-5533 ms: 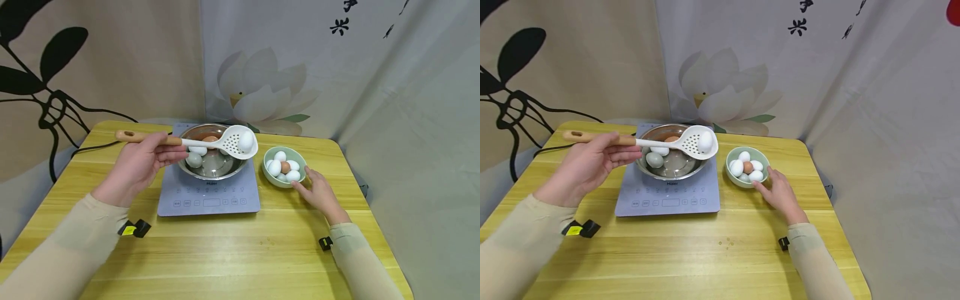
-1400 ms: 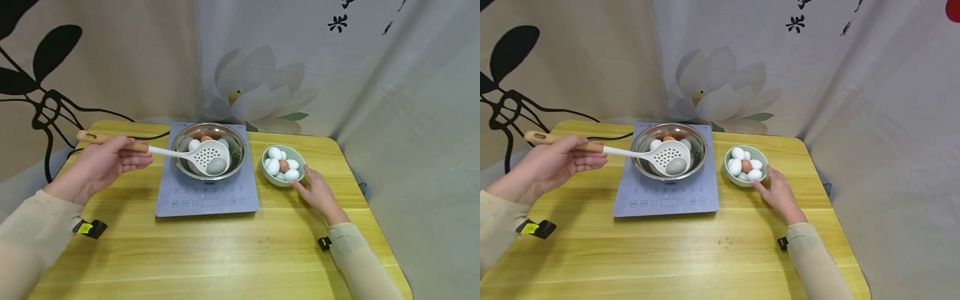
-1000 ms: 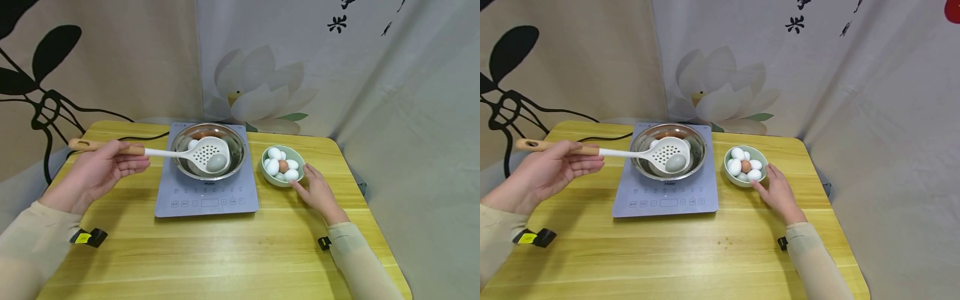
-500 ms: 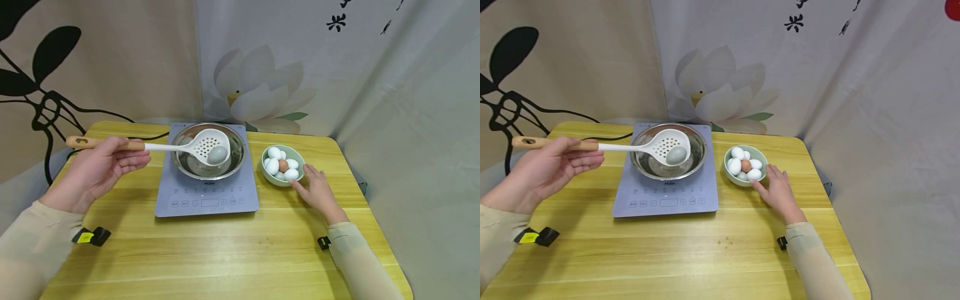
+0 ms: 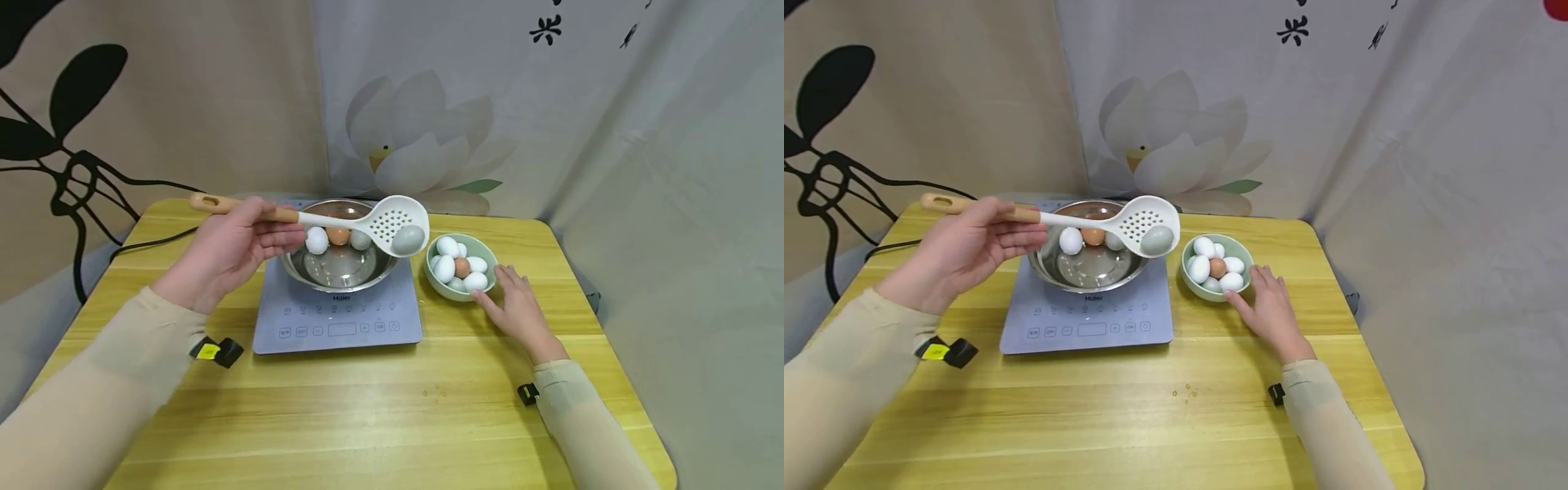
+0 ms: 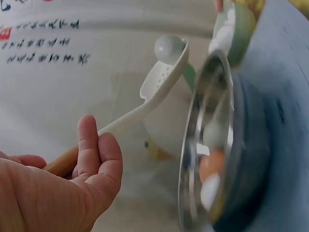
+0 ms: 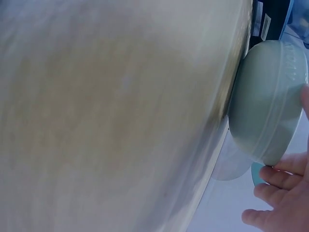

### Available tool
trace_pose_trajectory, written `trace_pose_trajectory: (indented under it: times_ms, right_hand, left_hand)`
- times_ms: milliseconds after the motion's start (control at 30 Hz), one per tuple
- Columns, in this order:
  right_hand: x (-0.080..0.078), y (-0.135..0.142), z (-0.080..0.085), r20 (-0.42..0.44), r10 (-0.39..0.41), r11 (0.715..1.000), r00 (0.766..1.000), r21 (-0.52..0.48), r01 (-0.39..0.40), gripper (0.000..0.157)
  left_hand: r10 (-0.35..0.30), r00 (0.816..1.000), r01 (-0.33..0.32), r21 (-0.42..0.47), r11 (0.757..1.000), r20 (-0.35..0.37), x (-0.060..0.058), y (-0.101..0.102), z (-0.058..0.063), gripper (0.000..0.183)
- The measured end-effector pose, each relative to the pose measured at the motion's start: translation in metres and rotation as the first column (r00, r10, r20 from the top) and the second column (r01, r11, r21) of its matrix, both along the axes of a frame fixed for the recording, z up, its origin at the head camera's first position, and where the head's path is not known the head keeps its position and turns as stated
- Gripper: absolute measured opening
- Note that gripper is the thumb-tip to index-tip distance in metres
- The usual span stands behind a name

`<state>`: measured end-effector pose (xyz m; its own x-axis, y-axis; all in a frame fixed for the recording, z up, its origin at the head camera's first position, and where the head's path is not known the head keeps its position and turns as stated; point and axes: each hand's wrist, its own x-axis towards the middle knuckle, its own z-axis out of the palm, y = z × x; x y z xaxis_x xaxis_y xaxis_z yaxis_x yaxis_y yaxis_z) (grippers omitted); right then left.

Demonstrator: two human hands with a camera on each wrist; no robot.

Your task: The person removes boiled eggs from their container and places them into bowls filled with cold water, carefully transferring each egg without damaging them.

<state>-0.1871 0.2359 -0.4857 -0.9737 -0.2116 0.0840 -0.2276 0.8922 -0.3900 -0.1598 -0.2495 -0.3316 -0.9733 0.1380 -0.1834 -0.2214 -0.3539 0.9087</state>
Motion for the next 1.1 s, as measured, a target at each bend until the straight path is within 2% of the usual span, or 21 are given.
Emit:
trace_pose_trajectory:
  times_ms: [100, 200, 400, 567, 800, 1100]
  right_hand:
    - [-0.001, 0.0, 0.001, -0.005, 0.002, 1.0, 1.0, 0.008, -0.002, 0.089]
    - [-0.001, -0.002, 0.004, -0.009, 0.005, 1.0, 1.0, 0.007, -0.005, 0.089]
    - [-0.004, -0.007, 0.007, 0.005, 0.005, 1.0, 1.0, 0.009, -0.005, 0.091]
    - [-0.005, -0.01, 0.006, 0.021, 0.0, 1.0, 1.0, 0.005, 0.0, 0.092]
    - [-0.004, -0.009, 0.008, 0.034, -0.012, 1.0, 0.999, -0.001, 0.012, 0.093]
    - [0.0, -0.003, 0.007, 0.031, -0.029, 1.0, 0.999, 0.011, 0.028, 0.091]
  left_hand:
    - [-0.016, 1.0, 0.016, 0.026, 1.0, 0.024, -0.012, 0.026, 0.004, 0.032]
    - [-0.022, 0.999, 0.022, 0.012, 1.0, 0.046, -0.026, 0.05, 0.008, 0.03]
    - [0.015, 0.994, -0.008, -0.062, 0.998, 0.112, -0.051, 0.09, 0.01, 0.026]
    - [0.035, 0.992, -0.016, -0.153, 0.988, 0.123, -0.067, 0.114, 0.006, 0.026]
    - [0.049, 0.993, -0.023, -0.23, 0.973, 0.109, -0.075, 0.148, 0.006, 0.027]
    - [0.033, 0.999, -0.024, -0.337, 0.941, 0.022, -0.072, 0.184, 0.011, 0.031]
